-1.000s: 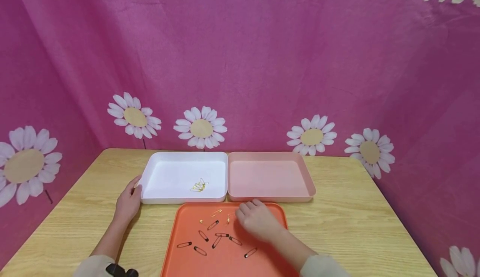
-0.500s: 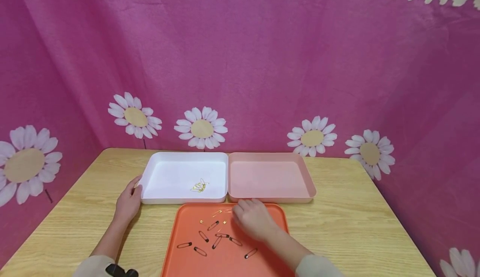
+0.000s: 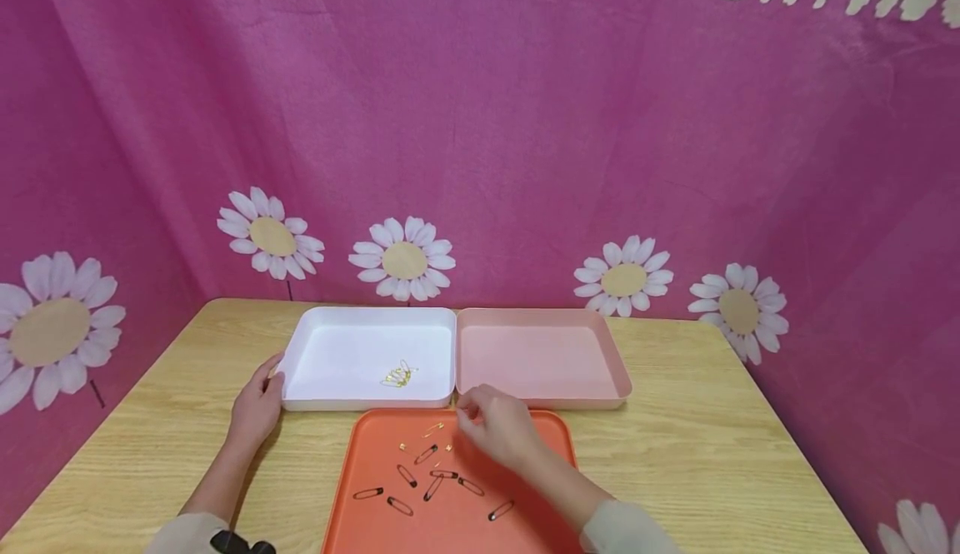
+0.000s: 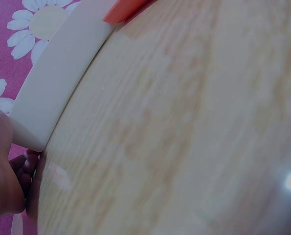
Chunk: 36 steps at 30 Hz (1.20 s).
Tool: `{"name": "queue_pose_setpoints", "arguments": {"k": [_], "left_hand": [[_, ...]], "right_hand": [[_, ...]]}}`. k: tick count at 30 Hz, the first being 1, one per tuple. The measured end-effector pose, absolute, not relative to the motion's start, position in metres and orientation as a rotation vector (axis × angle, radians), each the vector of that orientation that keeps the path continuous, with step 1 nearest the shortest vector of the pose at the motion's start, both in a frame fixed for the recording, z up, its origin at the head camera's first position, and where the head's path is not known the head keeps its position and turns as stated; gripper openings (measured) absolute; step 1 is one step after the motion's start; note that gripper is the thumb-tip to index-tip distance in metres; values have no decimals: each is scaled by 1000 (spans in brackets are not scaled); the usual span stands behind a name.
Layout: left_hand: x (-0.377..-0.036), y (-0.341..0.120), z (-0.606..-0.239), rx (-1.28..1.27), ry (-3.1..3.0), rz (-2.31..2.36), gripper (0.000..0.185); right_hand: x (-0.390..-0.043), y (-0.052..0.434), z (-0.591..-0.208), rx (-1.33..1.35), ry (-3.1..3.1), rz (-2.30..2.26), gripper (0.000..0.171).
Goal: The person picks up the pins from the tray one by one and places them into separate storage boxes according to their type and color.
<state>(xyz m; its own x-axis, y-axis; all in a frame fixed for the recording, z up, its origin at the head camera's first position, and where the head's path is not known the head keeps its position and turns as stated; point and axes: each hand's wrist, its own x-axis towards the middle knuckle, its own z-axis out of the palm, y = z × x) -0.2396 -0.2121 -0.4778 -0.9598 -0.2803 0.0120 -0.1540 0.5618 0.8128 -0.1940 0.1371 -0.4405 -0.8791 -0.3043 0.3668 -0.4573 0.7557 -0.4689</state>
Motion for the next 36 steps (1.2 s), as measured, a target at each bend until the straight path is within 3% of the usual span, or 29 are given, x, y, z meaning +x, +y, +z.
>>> {"name": "queue_pose_setpoints", "arguments": {"k": [6, 19, 36], "left_hand": [[-239, -213, -478, 368, -2666, -1376, 48], [-239, -212, -477, 379, -2657, -1374, 47], [-239, -214, -478, 385, -2679, -1403, 49]], "right_hand": [[-200, 130, -436, 495, -2691, 1189, 5], [-226, 114, -431, 359, -2715, 1482, 10], [-264, 76, -430, 201, -2708, 1471, 12]]}}
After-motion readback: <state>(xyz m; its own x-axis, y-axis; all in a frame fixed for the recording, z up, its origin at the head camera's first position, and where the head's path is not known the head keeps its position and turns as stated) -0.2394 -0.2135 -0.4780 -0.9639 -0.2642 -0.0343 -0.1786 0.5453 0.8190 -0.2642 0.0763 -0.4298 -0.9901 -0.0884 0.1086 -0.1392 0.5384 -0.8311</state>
